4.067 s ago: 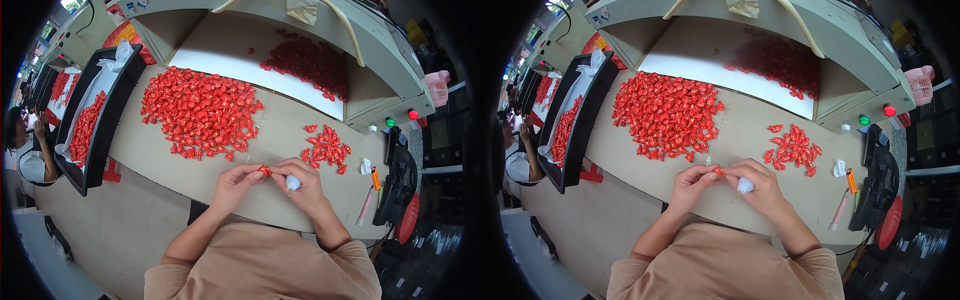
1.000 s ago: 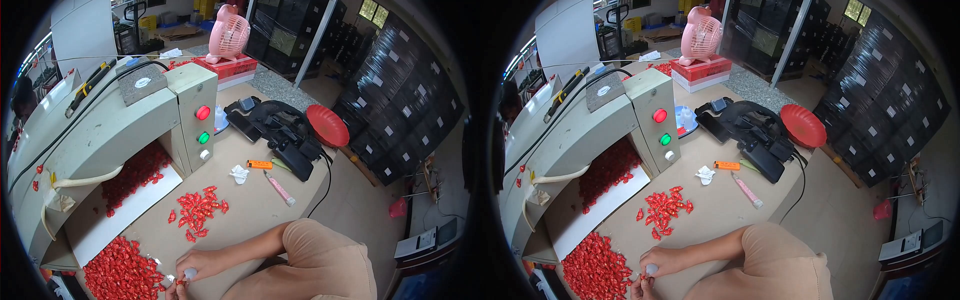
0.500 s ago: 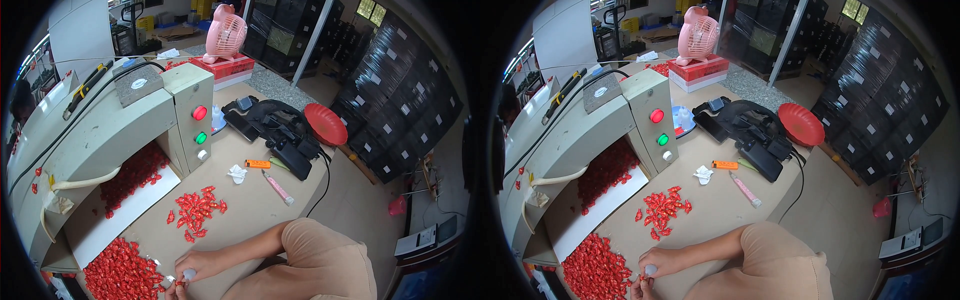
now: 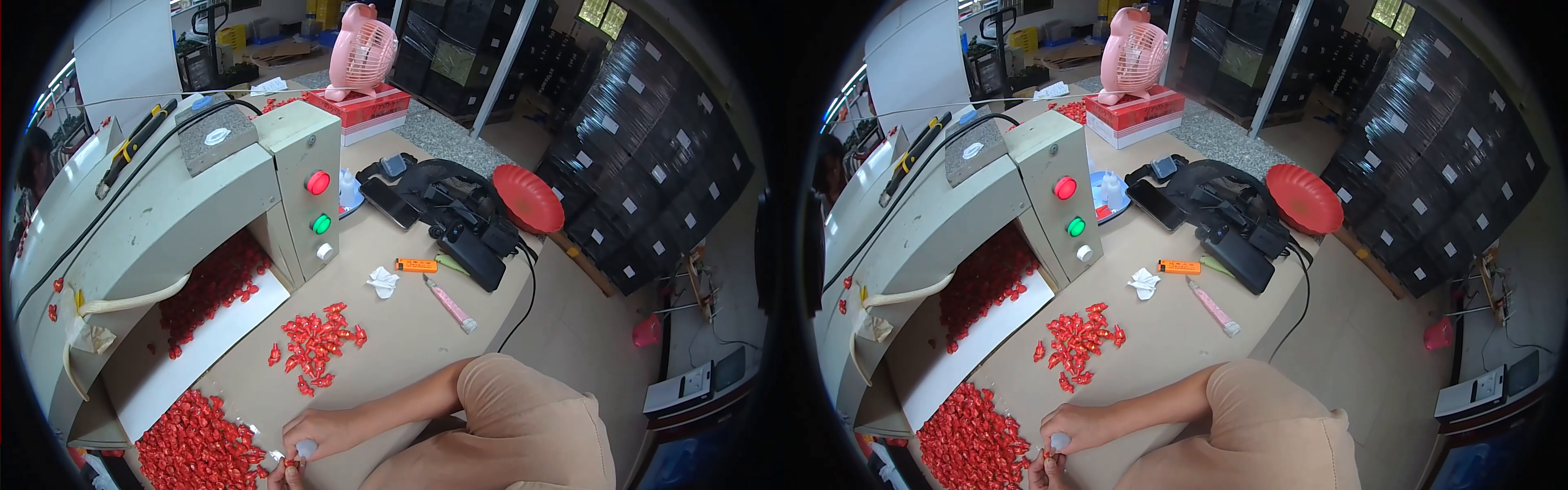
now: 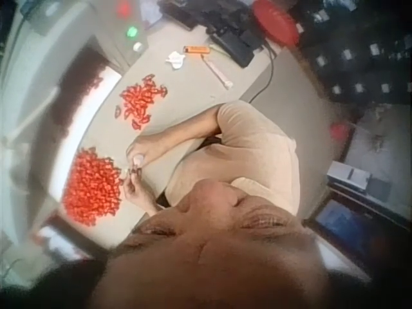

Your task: The person assembles small red plastic toy components by hand, joining them with adhesive from a glue bottle.

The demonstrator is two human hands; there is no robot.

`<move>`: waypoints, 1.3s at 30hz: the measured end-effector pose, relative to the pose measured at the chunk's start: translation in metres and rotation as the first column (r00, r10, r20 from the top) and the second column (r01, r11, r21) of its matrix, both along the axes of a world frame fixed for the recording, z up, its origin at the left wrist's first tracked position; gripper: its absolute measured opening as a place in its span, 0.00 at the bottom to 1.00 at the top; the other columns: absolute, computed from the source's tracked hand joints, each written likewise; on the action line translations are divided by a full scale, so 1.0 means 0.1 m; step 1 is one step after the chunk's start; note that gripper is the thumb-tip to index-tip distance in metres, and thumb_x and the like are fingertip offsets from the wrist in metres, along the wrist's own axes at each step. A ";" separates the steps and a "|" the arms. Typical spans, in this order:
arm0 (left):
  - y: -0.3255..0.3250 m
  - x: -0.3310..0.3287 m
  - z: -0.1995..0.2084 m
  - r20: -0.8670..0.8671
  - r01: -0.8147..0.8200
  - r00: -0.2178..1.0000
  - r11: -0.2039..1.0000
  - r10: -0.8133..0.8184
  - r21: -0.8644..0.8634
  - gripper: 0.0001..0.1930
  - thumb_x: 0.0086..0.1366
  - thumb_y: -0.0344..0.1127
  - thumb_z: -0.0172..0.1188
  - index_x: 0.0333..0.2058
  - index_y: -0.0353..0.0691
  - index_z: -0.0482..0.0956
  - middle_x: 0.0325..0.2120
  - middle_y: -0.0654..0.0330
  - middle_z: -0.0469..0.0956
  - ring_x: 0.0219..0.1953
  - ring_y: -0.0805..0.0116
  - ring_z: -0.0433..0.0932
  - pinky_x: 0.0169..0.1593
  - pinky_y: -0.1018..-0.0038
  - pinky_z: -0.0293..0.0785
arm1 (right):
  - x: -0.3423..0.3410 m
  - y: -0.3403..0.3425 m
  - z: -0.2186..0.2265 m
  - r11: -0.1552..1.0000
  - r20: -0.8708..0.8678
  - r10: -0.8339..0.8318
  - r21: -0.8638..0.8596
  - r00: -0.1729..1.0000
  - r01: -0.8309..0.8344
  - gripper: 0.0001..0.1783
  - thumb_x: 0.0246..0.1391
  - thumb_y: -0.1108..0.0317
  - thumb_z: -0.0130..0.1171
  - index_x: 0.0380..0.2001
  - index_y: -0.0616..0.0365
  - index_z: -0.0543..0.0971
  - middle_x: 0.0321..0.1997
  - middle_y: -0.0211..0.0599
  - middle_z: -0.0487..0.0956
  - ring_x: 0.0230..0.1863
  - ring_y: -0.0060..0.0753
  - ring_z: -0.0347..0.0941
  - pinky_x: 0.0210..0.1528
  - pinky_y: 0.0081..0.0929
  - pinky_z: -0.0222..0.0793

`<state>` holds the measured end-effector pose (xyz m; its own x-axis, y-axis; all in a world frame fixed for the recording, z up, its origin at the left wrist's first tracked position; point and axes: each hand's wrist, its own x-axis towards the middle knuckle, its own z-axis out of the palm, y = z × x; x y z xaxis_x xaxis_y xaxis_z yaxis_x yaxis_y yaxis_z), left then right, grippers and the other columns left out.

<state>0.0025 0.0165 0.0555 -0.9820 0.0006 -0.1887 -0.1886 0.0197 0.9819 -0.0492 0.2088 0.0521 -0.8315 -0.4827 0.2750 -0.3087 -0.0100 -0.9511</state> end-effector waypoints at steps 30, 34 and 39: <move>0.01 -0.02 0.03 0.013 0.017 1.000 0.999 -0.017 -0.050 0.11 0.64 0.24 0.52 0.43 0.23 0.73 0.41 0.45 0.76 0.42 0.58 0.77 0.49 0.65 0.75 | -0.02 -0.02 -0.05 1.000 0.015 -0.001 0.000 1.000 0.001 0.10 0.39 0.79 0.60 0.30 0.63 0.76 0.32 0.40 0.77 0.37 0.41 0.75 0.38 0.32 0.70; 0.03 -0.02 0.04 -0.012 0.023 1.000 1.000 -0.023 0.017 0.11 0.65 0.24 0.52 0.43 0.23 0.73 0.43 0.43 0.75 0.45 0.56 0.76 0.50 0.64 0.75 | -0.02 -0.02 -0.03 1.000 0.015 0.000 -0.003 1.000 0.000 0.09 0.40 0.79 0.60 0.30 0.63 0.76 0.32 0.40 0.77 0.37 0.41 0.75 0.38 0.32 0.70; 0.03 -0.02 0.03 -0.016 0.027 0.999 1.000 -0.027 0.001 0.10 0.65 0.24 0.52 0.43 0.24 0.73 0.43 0.42 0.75 0.45 0.55 0.76 0.50 0.63 0.75 | -0.02 -0.02 -0.05 1.000 0.008 -0.009 -0.001 1.000 0.009 0.09 0.40 0.78 0.60 0.29 0.63 0.76 0.32 0.40 0.77 0.36 0.41 0.75 0.38 0.32 0.70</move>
<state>0.0006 0.0193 0.0583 -0.9846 0.0278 -0.1725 -0.1718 0.0230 0.9849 -0.0508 0.2065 0.0474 -0.8382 -0.4745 0.2689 -0.3012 -0.0082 -0.9535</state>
